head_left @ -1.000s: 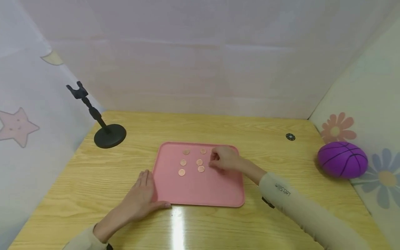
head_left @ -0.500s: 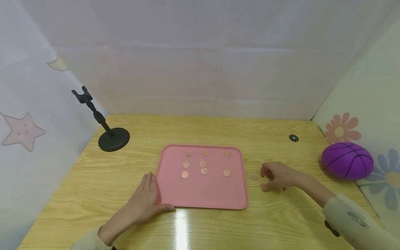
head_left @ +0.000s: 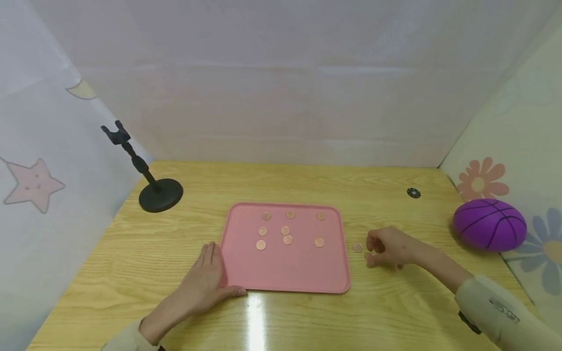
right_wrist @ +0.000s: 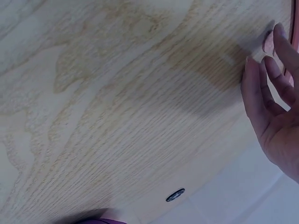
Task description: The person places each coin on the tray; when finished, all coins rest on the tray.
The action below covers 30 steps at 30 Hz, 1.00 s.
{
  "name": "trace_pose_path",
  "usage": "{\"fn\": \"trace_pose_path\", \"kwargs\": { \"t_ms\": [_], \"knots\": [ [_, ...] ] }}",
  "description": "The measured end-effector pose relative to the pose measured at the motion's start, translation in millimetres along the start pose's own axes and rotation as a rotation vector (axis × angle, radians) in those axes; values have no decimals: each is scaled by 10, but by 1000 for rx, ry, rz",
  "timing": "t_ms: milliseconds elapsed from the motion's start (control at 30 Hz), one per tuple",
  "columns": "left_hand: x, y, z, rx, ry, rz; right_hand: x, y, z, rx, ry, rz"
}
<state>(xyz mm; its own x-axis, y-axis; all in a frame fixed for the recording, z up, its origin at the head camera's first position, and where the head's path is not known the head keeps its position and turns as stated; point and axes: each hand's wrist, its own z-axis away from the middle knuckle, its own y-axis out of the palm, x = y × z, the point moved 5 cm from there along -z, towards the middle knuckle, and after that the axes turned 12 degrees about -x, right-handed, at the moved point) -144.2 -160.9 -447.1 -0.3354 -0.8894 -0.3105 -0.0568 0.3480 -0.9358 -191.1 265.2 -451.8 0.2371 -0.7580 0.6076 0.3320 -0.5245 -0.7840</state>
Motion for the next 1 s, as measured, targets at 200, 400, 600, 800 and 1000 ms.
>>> {"fn": "trace_pose_path", "kwargs": {
  "t_ms": [200,400,600,800,1000],
  "knots": [
    [4,-12,13,8,-5,-2,7,9,-42,-45,-72,71],
    [7,-14,0,0,-3,-5,2,7,-79,-61,-98,80],
    [-8,32,-6,8,7,-4,-2,-3,-63,-63,-129,95],
    [-7,43,-11,-20,16,18,27,-19,-97,-66,-179,124],
    [22,29,-24,-29,12,69,91,4,-130,-89,-254,149]
  ]
}}
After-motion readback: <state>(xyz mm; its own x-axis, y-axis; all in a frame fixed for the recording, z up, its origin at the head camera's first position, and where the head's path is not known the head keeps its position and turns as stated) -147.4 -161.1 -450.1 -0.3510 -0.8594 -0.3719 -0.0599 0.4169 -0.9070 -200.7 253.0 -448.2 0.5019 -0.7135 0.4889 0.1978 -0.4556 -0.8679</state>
